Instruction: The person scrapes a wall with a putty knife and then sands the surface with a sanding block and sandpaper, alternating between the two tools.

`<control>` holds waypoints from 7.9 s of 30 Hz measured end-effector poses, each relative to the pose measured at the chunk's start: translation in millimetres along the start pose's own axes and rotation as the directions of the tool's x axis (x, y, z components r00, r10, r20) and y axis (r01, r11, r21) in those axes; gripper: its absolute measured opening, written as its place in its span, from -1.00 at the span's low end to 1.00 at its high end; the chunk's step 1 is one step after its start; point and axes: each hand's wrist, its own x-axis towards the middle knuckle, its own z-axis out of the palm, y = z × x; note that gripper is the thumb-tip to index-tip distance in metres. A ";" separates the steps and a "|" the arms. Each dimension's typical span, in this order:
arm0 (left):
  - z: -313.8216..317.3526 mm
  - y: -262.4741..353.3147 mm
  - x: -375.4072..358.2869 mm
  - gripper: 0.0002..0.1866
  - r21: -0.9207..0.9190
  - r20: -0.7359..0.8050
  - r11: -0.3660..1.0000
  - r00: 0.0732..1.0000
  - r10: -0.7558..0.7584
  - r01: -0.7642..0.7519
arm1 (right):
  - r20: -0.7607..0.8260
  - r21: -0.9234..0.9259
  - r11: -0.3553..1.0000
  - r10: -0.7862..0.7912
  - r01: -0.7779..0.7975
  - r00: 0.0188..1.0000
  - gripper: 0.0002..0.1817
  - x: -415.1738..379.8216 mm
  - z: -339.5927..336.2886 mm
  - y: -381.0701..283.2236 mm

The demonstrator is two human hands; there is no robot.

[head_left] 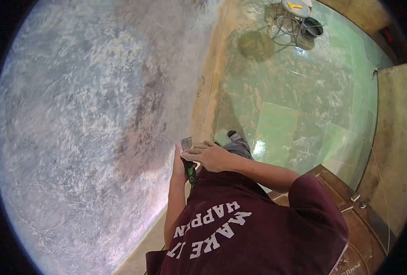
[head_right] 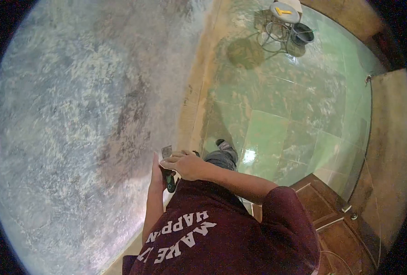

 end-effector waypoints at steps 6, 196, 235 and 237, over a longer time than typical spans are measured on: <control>14.3 2.4 14.3 -0.49 0.115 0.021 0.992 0.999 0.049 -0.051 | -0.003 -0.027 0.997 0.077 -0.077 0.997 -0.43 -13.3 -11.4 14.4; -142.7 -285.7 384.0 -0.74 0.898 0.429 -0.012 0.881 -0.200 -0.440 | -0.091 0.490 0.327 0.941 -0.808 0.326 -0.59 246.7 395.9 362.8; -152.4 -296.9 379.9 -0.71 0.861 0.485 -0.076 0.857 -0.175 -0.502 | -0.197 0.549 0.393 0.919 -0.738 0.342 -0.49 236.2 435.6 362.7; -154.8 -301.7 382.3 -0.71 0.854 0.484 -0.113 0.855 -0.189 -0.508 | 0.096 0.706 0.247 0.895 -0.664 0.435 -0.38 232.4 416.7 373.3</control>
